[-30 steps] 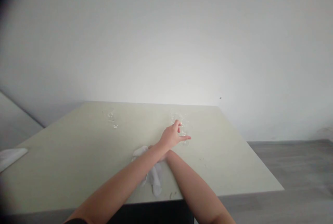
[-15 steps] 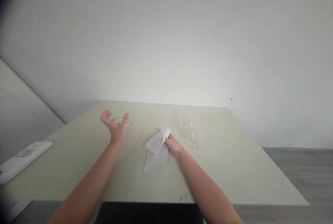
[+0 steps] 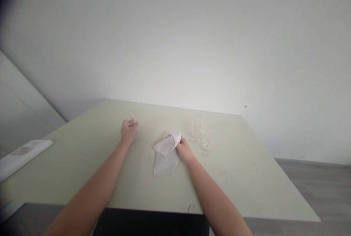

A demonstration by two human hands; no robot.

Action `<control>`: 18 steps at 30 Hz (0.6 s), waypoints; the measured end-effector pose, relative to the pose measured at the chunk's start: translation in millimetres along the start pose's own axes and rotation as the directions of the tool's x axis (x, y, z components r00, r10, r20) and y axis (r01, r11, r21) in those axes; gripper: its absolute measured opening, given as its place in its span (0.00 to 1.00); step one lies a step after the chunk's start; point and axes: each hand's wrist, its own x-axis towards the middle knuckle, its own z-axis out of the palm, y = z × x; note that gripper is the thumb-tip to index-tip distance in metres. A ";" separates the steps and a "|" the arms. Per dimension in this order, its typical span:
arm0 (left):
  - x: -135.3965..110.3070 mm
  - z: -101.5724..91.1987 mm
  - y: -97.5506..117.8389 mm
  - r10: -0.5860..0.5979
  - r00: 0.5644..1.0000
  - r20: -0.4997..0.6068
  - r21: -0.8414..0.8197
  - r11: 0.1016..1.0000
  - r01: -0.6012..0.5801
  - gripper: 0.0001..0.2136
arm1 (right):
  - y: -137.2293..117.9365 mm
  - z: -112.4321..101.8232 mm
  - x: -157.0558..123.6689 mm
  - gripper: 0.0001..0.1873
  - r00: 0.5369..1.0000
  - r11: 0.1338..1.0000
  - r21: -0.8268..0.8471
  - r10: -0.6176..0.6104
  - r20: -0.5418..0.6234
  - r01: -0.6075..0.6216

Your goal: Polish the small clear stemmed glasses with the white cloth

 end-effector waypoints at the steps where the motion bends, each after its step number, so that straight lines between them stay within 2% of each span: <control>1: -3.8 0.0 4.8 0.005 1.000 -0.005 -0.014 1.000 -0.005 0.14 | 0.3 0.6 0.5 0.19 1.000 0.999 0.040 0.023 0.005 -0.023; 3: -14.3 0.0 16.9 0.033 0.999 0.003 -0.054 0.998 -0.033 0.13 | 1.0 2.2 1.7 0.19 0.998 0.988 0.141 0.058 0.003 -0.058; 5: -27.9 -1.7 31.5 0.088 0.994 0.069 -0.085 0.993 -0.082 0.14 | 1.3 3.4 2.9 0.19 0.998 0.972 0.228 0.060 -0.011 -0.056; 7: -43.4 -5.7 46.6 0.139 0.954 0.267 -0.116 0.987 -0.111 0.17 | 0.0 4.0 3.4 0.20 0.999 0.954 0.297 0.052 -0.001 -0.049; 8: -51.1 -8.3 53.4 0.149 0.898 0.413 -0.133 0.986 -0.103 0.19 | -1.5 4.3 3.3 0.20 0.999 0.946 0.320 0.047 0.016 -0.050; 9: -58.4 -11.0 59.4 0.150 0.808 0.570 -0.148 0.986 -0.079 0.21 | -3.5 4.4 2.7 0.21 0.998 0.941 0.334 0.041 0.042 -0.052; 10: -65.1 -13.6 64.2 0.144 0.681 0.718 -0.156 0.987 -0.044 0.23 | -5.9 4.6 1.8 0.21 0.997 0.938 0.341 0.034 0.073 -0.057; 12: -75.7 -17.7 70.6 0.132 0.359 0.924 -0.152 0.988 0.029 0.26 | -11.1 4.7 -0.7 0.22 0.991 0.938 0.340 0.023 0.133 -0.067; 13: -79.4 -19.0 72.3 0.126 0.201 0.971 -0.141 0.988 0.059 0.27 | -13.6 4.8 -2.0 0.24 0.987 0.939 0.334 0.026 0.159 -0.078; 14: -82.1 -19.8 73.4 0.124 0.065 0.990 -0.129 0.988 0.079 0.29 | -15.9 4.8 -3.2 0.26 0.983 0.941 0.325 0.034 0.180 -0.093; 15: -83.8 -20.2 74.0 0.127 -0.033 0.991 -0.123 0.988 0.092 0.30 | -17.8 4.9 -4.1 0.29 0.980 0.944 0.314 0.043 0.196 -0.104; 16: -84.7 -20.3 74.6 0.134 -0.089 0.987 -0.125 0.987 0.104 0.32 | -19.2 5.1 -4.7 0.32 0.978 0.948 0.299 0.049 0.205 -0.111; 18: -85.0 -20.6 76.1 0.159 -0.121 0.980 -0.143 0.980 0.137 0.34 | -20.4 6.0 -4.6 0.37 0.975 0.961 0.254 0.057 0.215 -0.112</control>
